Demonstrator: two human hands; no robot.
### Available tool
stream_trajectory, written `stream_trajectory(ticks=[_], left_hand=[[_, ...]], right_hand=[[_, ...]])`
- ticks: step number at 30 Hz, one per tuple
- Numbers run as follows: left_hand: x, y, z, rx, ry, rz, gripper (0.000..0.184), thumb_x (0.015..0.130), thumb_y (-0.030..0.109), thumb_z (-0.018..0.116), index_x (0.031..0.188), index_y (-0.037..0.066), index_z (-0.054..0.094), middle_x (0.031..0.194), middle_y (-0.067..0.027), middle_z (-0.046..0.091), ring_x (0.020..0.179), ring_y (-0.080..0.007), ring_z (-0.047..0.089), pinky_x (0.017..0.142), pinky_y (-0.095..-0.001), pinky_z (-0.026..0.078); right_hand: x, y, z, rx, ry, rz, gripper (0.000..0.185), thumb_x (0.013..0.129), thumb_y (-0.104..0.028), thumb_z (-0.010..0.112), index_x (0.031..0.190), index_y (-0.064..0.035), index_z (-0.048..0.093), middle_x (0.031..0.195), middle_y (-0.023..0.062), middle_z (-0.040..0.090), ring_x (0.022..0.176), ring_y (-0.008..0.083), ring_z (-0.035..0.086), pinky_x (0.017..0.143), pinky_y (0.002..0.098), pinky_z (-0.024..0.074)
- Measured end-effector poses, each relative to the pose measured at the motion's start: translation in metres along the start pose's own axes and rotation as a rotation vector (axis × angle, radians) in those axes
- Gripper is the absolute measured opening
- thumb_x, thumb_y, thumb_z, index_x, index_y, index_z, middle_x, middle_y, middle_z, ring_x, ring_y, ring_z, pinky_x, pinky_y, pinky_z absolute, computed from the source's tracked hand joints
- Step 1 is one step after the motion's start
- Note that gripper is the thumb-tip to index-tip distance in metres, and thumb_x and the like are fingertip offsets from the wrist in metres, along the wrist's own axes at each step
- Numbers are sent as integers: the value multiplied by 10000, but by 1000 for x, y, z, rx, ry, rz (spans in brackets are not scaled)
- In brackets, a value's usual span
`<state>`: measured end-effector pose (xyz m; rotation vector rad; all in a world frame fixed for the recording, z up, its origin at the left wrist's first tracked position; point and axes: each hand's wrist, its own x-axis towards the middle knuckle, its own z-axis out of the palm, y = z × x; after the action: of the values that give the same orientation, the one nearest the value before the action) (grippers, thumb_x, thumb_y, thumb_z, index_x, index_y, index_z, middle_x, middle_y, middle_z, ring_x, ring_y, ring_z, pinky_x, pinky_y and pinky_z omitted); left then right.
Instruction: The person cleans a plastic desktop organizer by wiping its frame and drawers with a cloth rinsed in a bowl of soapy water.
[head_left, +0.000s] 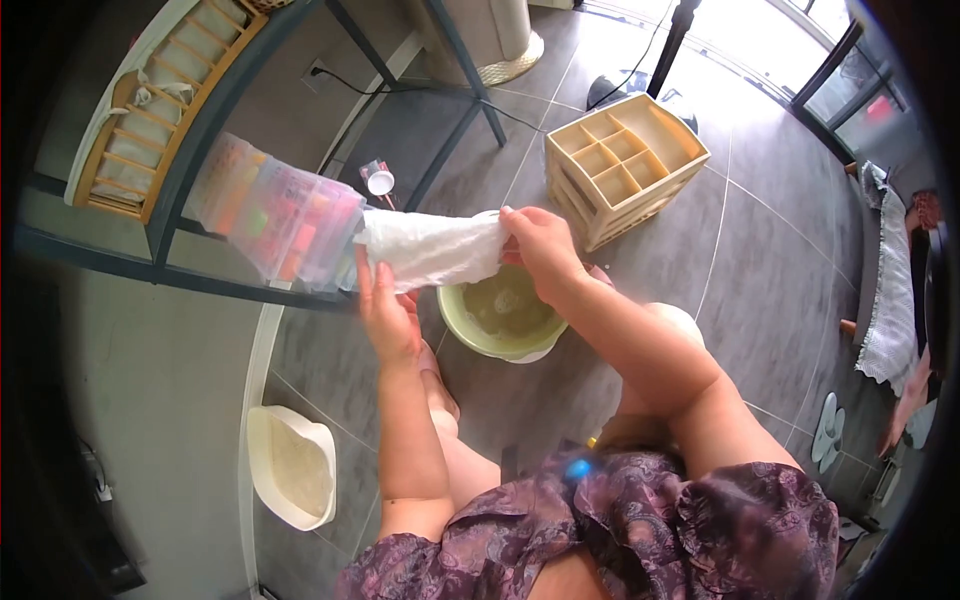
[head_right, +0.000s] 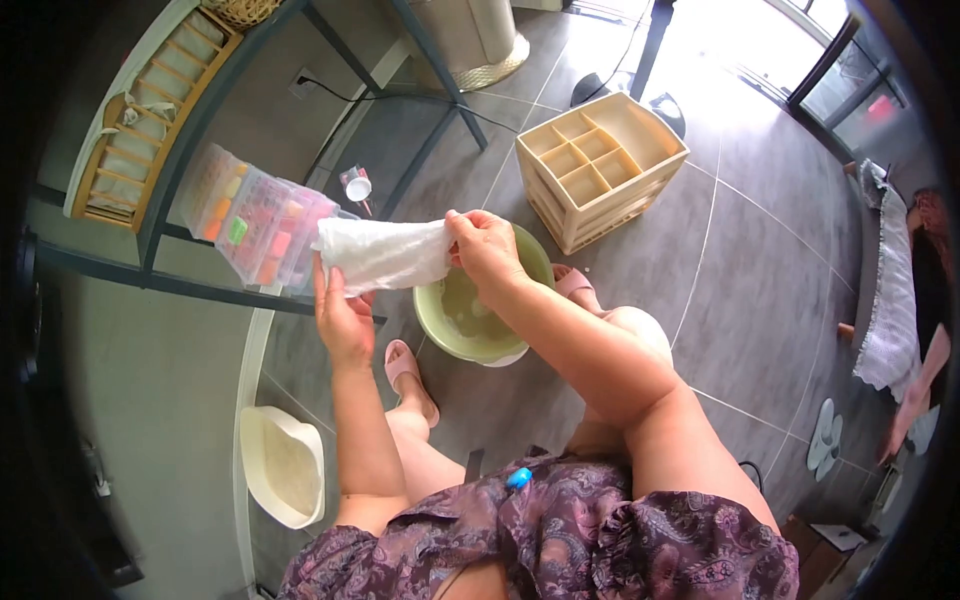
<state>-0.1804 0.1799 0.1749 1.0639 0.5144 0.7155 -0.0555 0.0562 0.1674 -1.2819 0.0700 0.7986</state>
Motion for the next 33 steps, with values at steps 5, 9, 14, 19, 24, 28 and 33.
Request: stream_trajectory(ticks=[5, 9, 14, 19, 24, 28, 33], left_hand=[[10, 0, -13, -323, 41, -64, 437, 883, 136, 385, 1310, 80, 314, 1235, -105, 453, 1115, -249, 466, 893, -395, 428], [1, 5, 4, -129, 51, 92, 401, 883, 149, 406, 1276, 79, 367, 1214, -108, 482, 1119, -226, 463, 845, -371, 445], [-29, -31, 22, -629, -186, -492, 383, 879, 169, 415, 1246, 61, 390, 1228, -82, 471, 1102, -208, 468, 921, -385, 380], [-34, -58, 21, -776, -188, -663, 326, 926, 214, 372, 1200, 45, 422, 1177, -87, 509, 1077, -199, 488, 899, -325, 414], [-35, -58, 21, -651, -173, -677, 317, 926, 220, 383, 1181, 40, 436, 1126, -98, 544, 974, -189, 559, 811, -303, 477], [-39, -43, 22, -344, -89, -540, 316, 921, 233, 399, 1166, 41, 454, 1118, -111, 555, 934, -191, 584, 773, -298, 493], [-30, -30, 22, -556, -179, -477, 411, 924, 315, 345, 1232, 51, 409, 1225, -106, 483, 1114, -218, 473, 934, -340, 380]], right_hand=[[7, 10, -5, -109, 88, 113, 211, 856, -256, 539, 859, -45, 529, 746, 26, 550, 658, 106, 525, 573, 244, 445], [14, 19, -9, 37, -204, -51, 230, 850, -281, 525, 859, -53, 551, 722, 29, 556, 622, 119, 535, 566, 249, 457], [-11, 22, 19, 175, -323, -3, 476, 853, -443, 475, 1100, -38, 516, 1003, 62, 540, 925, 157, 486, 826, 300, 397], [-18, 24, 9, 24, -308, -38, 460, 872, -405, 441, 1107, -16, 514, 1010, 84, 541, 921, 159, 484, 815, 301, 395], [-21, 14, 8, 46, -120, -16, 436, 878, -390, 434, 1039, 1, 543, 920, 98, 559, 849, 156, 502, 741, 299, 418], [6, -9, -7, -186, 7, -441, 373, 903, -314, 404, 953, 26, 551, 810, 145, 583, 767, 226, 556, 714, 303, 439], [-13, 14, 7, -1028, 7, -1013, 450, 853, -255, 470, 1223, -5, 415, 1291, 212, 358, 1219, 358, 317, 1000, 445, 279]])
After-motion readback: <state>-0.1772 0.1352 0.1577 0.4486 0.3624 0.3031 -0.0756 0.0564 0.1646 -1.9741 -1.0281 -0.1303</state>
